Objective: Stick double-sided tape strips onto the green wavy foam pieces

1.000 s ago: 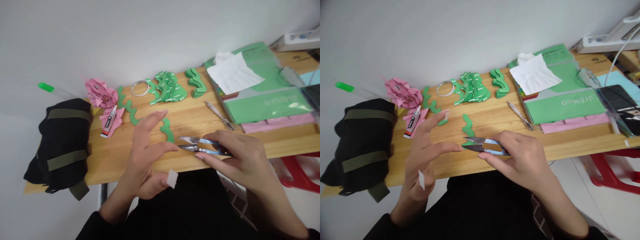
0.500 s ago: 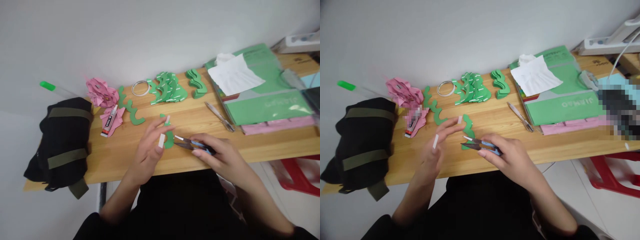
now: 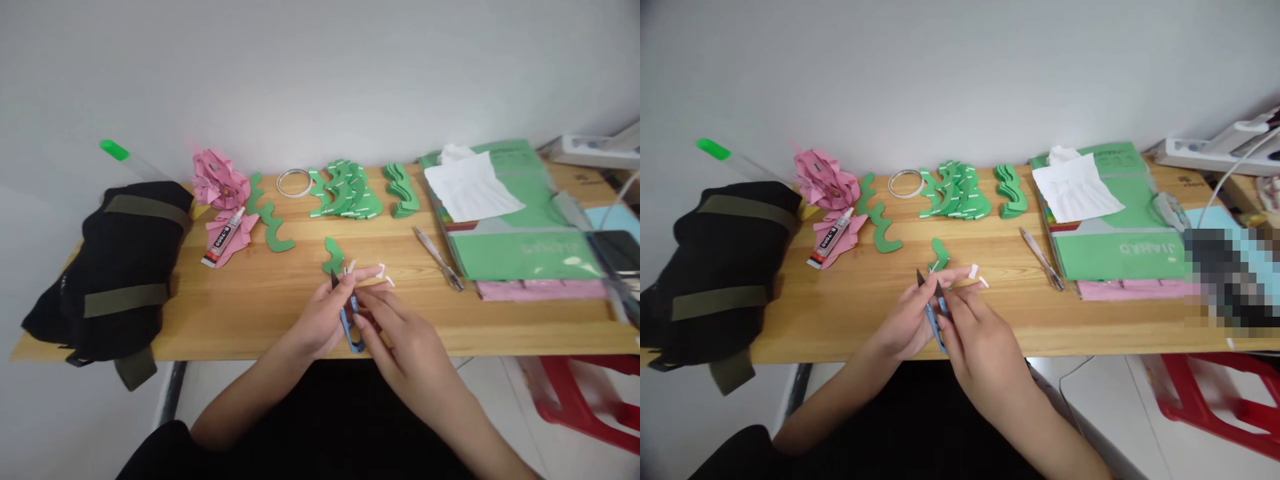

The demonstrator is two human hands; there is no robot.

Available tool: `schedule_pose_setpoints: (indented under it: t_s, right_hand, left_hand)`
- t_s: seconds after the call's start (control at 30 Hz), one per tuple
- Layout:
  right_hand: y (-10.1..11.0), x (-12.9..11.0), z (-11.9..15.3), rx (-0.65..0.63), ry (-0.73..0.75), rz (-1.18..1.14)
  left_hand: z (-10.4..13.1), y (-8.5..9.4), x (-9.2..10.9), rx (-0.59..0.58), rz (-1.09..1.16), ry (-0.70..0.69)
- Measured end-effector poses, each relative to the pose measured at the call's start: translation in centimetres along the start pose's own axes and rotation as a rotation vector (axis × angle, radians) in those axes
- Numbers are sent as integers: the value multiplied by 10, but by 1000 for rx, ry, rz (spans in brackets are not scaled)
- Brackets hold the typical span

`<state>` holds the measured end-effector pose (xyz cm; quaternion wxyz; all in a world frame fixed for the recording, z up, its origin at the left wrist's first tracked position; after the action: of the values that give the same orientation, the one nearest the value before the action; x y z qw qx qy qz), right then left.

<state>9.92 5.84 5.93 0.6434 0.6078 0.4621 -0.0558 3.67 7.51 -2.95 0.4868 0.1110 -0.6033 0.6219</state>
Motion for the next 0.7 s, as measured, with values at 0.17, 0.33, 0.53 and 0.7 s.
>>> schedule_pose_setpoints:
  t_s: [0.17,0.33,0.53,0.7]
  right_hand:
    - [43,-7,9,83,-61,86]
    - [71,6,8,171,-168,7]
    - [49,1,-9,53,-136,-46]
    - [43,-4,-12,46,-161,-112]
  left_hand:
    - [13,-24,-14,-192,164,174]
    - [17,-17,-7,-108,-125,135]
    - [23,-9,42,134,-780,-175]
    - [32,-22,62,157,-1031,-342]
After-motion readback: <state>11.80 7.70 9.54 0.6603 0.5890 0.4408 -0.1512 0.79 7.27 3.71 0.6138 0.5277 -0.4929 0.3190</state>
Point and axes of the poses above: each hand's wrist, its own z-axis away from the middle knuckle, its own y-axis out of the back of the hand, x = y × z, the point moved 10 cm from there along -z, towards the middle knuckle, and after that the axes turned 8 degrees about -x, right-handed, at the moved point
